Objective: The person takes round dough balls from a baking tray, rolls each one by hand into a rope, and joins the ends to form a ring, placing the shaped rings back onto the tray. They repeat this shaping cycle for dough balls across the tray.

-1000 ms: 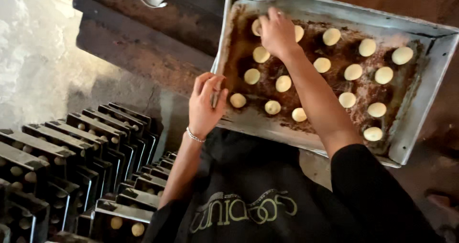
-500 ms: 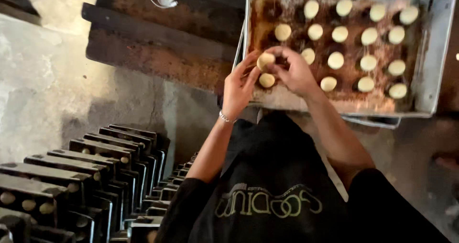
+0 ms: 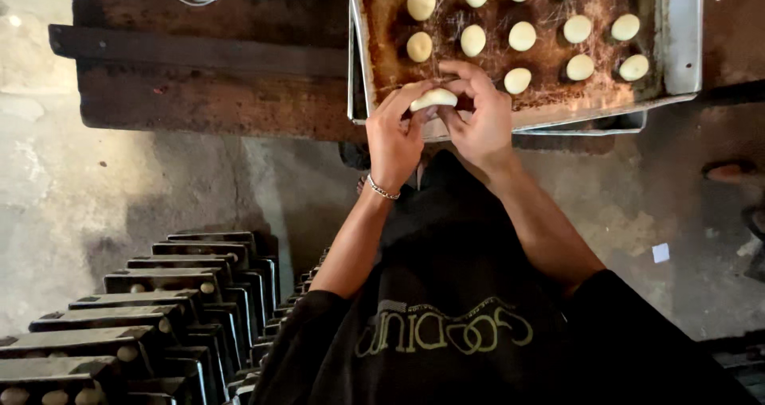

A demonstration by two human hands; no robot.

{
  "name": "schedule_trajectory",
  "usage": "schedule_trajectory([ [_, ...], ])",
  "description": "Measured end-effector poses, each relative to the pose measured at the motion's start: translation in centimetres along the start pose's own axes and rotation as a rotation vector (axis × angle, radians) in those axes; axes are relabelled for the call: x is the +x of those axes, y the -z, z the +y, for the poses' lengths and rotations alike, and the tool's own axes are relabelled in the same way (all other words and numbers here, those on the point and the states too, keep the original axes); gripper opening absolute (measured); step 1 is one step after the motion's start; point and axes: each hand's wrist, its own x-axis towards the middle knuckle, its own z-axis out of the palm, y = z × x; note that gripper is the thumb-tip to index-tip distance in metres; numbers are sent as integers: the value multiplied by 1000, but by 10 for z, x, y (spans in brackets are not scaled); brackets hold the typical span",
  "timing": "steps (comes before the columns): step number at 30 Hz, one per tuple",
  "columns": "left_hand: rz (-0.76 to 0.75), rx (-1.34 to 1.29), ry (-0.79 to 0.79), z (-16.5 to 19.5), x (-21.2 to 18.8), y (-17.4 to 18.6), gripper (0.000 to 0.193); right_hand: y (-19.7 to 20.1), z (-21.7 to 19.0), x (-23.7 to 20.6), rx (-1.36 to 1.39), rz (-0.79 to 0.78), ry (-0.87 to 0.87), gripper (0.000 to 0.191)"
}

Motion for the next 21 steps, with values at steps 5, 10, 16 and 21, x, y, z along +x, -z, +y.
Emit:
schedule_trajectory([
  [5,-27,-163,-100,8,8,-21,42,17,26,22,33,-31,86,53],
  [10,-86,-405,-59,-4,26,-35,49,52,66,43,372,-283,123,41],
  [16,311,319,-151,-20,56,-59,42,80,90,65,946,-461,119,53],
  [21,389,167,-254,-19,62,-58,52,88,103,93,934,-662,115,48],
])
